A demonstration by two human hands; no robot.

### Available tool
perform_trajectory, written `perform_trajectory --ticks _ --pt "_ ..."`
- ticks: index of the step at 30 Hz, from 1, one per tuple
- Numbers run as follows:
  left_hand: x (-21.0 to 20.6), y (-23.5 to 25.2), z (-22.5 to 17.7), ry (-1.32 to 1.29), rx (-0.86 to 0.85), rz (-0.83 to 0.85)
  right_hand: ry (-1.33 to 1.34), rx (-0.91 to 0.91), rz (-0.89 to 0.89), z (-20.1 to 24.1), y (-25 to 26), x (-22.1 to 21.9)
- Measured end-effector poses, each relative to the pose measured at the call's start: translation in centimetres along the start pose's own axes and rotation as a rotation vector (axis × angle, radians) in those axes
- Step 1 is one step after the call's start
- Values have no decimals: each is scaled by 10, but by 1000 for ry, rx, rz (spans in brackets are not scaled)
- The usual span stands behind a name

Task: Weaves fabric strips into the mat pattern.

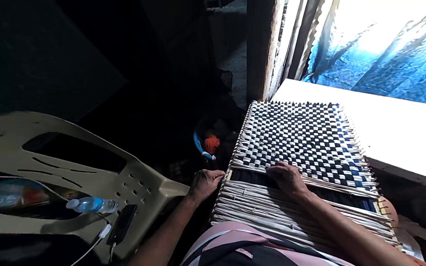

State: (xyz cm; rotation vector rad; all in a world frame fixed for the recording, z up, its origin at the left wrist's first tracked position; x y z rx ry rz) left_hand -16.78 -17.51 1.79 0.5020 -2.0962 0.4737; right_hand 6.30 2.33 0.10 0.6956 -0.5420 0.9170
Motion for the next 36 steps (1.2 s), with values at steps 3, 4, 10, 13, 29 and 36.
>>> perform_trajectory --ticks 3,4,10,13,29,36 --pt "-2 -8 -5 13 -7 -52 -12 32 19 2 1 -5" --pt "-3 -9 -4 10 -21 -65 -16 39 22 1 1 -7" --pt "2 -14 -10 56 -109 25 -55 71 12 -3 -5 -12" --pt "13 -10 -29 207 -14 198 -58 68 16 -4 -5 -14" --pt "25 0 -96 704 -120 422 -29 28 45 -6 -5 -16" --pt "12 15 -118 813 -266 525 -33 31 38 -7 -5 -16"
Point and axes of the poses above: each hand's wrist, its own y-axis towards the middle knuckle, its own x-axis out of the back of the hand, z = x × y, the point moved 4 cm from there along y, towards the middle knuckle, and after that the axes turned 10 degrees about x, right-handed, at the moved point
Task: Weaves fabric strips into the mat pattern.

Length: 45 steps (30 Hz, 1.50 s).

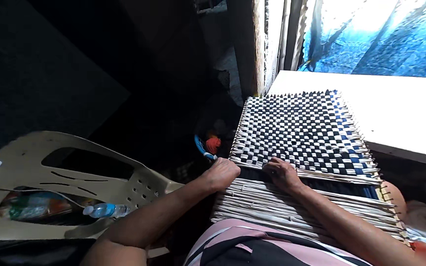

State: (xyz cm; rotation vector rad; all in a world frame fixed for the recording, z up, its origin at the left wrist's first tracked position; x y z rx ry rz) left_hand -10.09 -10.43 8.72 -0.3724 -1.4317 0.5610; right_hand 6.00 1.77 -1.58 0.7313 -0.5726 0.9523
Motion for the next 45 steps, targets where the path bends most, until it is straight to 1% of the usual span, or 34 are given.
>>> perform_trajectory --ticks 2,5,9,11,14,16,18,21,22,26,29,31,33,35,38,41,45 --pt "-3 10 10 -35 -62 -9 1 -2 3 -1 0 0" --pt "-13 23 29 -148 -148 -66 1 -1 -3 -3 -1 -2" --pt "-26 31 57 -445 -165 -81 29 1 -28 -3 -1 -1" --pt "-37 30 68 -666 -146 -117 34 -6 -29 -3 -2 0" --pt "-58 28 82 -1047 -72 -215 34 11 -47 -3 -2 1" --pt "-76 25 88 -1228 -44 -275 33 20 -48 -3 -3 1" --pt "-92 22 89 -1387 -33 -324 30 20 -41 -3 -3 2" --pt "-111 21 80 -1635 -16 -406 30 17 -45 -4 -2 1" --pt "-114 22 75 -1662 9 -441 29 19 -44 -4 -2 1" --pt "-118 22 64 -1521 100 -590 22 18 -37 -6 -3 0" --pt "-122 15 65 -1475 95 -649 18 18 -34 -6 -2 1" --pt "-123 7 68 -1407 67 -658 19 24 -47 -5 -2 2" --pt "-125 -5 69 -1246 48 -651 16 21 -47 -5 -4 2" --pt "-123 -15 66 -1004 65 -669 12 18 -44 -5 -5 1" --pt "-109 -31 56 -734 98 -697 6 6 -41 -4 -4 1" --pt "-98 -40 46 -668 147 -635 2 7 -52 -5 -5 1" --pt "-83 -50 40 -659 233 -466 9 -1 -52 -4 -5 1"
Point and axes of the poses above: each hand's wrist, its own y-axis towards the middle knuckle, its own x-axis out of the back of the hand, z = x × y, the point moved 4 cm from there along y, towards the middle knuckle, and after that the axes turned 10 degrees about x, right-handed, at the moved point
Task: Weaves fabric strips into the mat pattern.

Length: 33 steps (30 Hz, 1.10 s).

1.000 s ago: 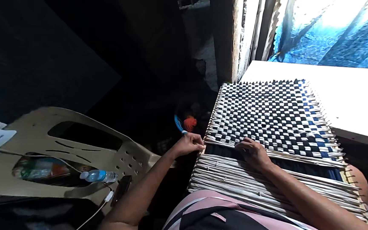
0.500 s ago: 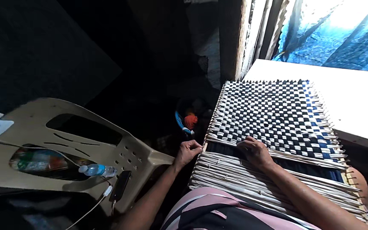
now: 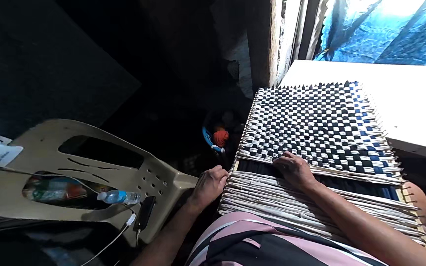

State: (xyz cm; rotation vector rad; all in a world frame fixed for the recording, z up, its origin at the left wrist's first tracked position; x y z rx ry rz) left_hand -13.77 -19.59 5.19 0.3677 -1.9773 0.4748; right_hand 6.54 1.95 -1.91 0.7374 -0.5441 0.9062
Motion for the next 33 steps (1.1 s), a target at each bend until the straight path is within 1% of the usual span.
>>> perform_trajectory --ticks 2,6,10,13,15,18,24,26,28,30,33 --pt "7 2 -9 56 10 67 1 -2 2 0 0 0" --pt "12 11 -23 218 -34 138 -5 4 2 -1 1 -1" --pt "17 21 -35 351 -2 228 -14 1 10 -2 0 -2" --pt "20 26 -43 397 11 217 -19 8 1 -1 0 -1" --pt "20 27 -45 417 -18 219 -19 5 3 0 0 -1" --pt "15 26 -47 444 -57 258 -24 0 8 0 1 -1" --pt "-1 21 -61 502 -106 216 -8 -6 -2 0 1 -1" --pt "-1 25 -60 461 -143 176 -7 -7 -3 -1 1 -1" --pt "5 32 -52 343 -151 139 -11 -3 1 -1 0 -1" --pt "10 41 -36 150 -118 97 -8 -3 0 -2 0 -1" --pt "4 49 1 -231 -45 26 8 -2 -1 -3 0 -1"
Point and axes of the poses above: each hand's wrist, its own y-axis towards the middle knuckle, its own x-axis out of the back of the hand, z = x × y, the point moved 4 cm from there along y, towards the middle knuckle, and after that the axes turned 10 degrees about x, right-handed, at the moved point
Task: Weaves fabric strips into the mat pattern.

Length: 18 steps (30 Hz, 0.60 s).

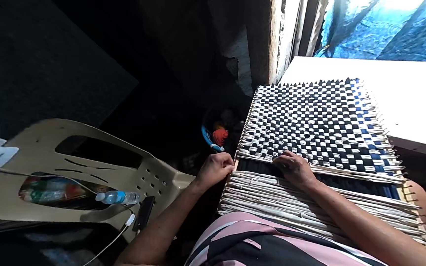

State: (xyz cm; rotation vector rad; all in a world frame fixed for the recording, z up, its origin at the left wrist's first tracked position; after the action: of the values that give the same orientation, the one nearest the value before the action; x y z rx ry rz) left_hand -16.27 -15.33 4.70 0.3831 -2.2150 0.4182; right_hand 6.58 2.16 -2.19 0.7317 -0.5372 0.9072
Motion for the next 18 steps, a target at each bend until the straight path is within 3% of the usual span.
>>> perform_trajectory --ticks 4,7,9,11,14,18 --pt "-24 -14 49 -505 127 -84 112 -24 31 3 3 5" --pt "-60 -26 64 -1083 436 36 133 -117 165 8 7 35" --pt "-68 -32 67 -1238 528 68 82 -164 275 6 5 52" --pt "-62 -26 72 -1121 404 25 54 -223 345 1 -2 70" --pt "-42 -13 78 -689 174 -66 4 -339 406 -9 -20 103" --pt "-11 3 61 -345 45 -196 -65 -386 386 -31 -41 136"
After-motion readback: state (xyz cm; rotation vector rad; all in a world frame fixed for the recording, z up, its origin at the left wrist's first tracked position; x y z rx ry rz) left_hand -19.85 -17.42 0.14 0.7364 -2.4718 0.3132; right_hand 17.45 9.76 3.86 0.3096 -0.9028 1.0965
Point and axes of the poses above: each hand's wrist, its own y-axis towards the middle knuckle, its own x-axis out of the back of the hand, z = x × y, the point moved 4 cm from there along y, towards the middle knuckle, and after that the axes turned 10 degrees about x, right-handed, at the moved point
